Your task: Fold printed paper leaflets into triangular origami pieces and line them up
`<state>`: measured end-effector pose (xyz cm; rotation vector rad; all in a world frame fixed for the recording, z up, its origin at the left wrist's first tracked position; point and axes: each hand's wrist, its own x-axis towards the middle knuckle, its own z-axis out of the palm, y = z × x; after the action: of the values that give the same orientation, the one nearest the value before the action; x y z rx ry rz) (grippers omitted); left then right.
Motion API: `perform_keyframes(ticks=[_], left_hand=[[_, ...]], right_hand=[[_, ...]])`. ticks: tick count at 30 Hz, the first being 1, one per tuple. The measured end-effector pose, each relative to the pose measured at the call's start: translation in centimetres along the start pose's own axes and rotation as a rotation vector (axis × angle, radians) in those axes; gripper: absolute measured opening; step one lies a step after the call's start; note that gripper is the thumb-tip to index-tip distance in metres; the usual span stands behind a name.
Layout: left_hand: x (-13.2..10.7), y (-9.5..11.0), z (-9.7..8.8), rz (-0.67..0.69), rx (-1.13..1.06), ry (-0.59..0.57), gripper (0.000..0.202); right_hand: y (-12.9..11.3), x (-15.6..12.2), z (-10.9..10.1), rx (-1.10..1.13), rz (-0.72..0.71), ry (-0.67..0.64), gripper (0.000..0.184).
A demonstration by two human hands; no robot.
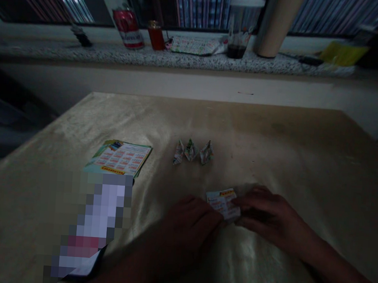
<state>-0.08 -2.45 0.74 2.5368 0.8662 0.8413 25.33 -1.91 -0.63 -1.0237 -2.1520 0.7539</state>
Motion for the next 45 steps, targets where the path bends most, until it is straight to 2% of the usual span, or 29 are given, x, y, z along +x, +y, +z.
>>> perform_keyframes(ticks=[2, 4, 7, 9, 10, 12, 14, 20, 27, 30, 34, 45], left_hand=[[0.1, 0.3, -0.5, 0.021, -0.037, 0.097, 0.013], [0.0, 0.6, -0.9, -0.006, -0.077, 0.204, 0.013], [-0.2, 0.5, -1.0, -0.149, -0.194, 0.289, 0.025], [-0.3, 0.4, -0.6, -0.28, -0.397, 0.196, 0.037], [-0.3, 0.3, -0.3, -0.338, -0.495, 0.154, 0.036], [0.0, 0.4, 0.0, -0.392, -0.671, 0.152, 0.027], [0.5, 0.6, 0.1, -0.415, -0.749, 0.176, 0.021], [1.9, 1.7, -0.6, -0.511, -0.855, 0.298, 0.015], [1.0, 2.0, 1.1, -0.572, -0.859, 0.465, 0.016], [0.5, 2.1, 1.5, -0.639, -0.879, 0.476, 0.01], [0.7, 2.0, 1.4, -0.74, -0.811, 0.422, 0.013], [0.8, 2.0, 1.7, -0.727, -0.901, 0.392, 0.016]], right_hand=[[-0.4, 0.4, 0.1, 0.079, -0.046, 0.075, 0.021], [-0.9, 0.7, 0.0, 0.132, -0.075, 0.182, 0.022], [-1.7, 0.9, -0.6, 0.125, -0.066, 0.319, 0.026], [-2.2, 0.9, -1.0, 0.12, -0.079, 0.345, 0.025], [-2.4, 0.9, -1.1, 0.123, -0.089, 0.344, 0.024], [-3.0, 0.8, -1.1, 0.131, -0.079, 0.344, 0.023], [-3.7, 0.8, -0.9, 0.141, -0.001, 0.372, 0.024], [-5.2, 1.1, 0.7, 0.223, 0.211, 0.519, 0.018], [-5.1, 1.3, 2.4, 0.214, 0.145, 0.611, 0.021], [-5.2, 1.2, 2.7, 0.21, 0.118, 0.61, 0.025], [-5.4, 1.1, 2.7, 0.178, 0.125, 0.628, 0.023], [-5.4, 0.8, 2.8, 0.145, 0.205, 0.654, 0.022]])
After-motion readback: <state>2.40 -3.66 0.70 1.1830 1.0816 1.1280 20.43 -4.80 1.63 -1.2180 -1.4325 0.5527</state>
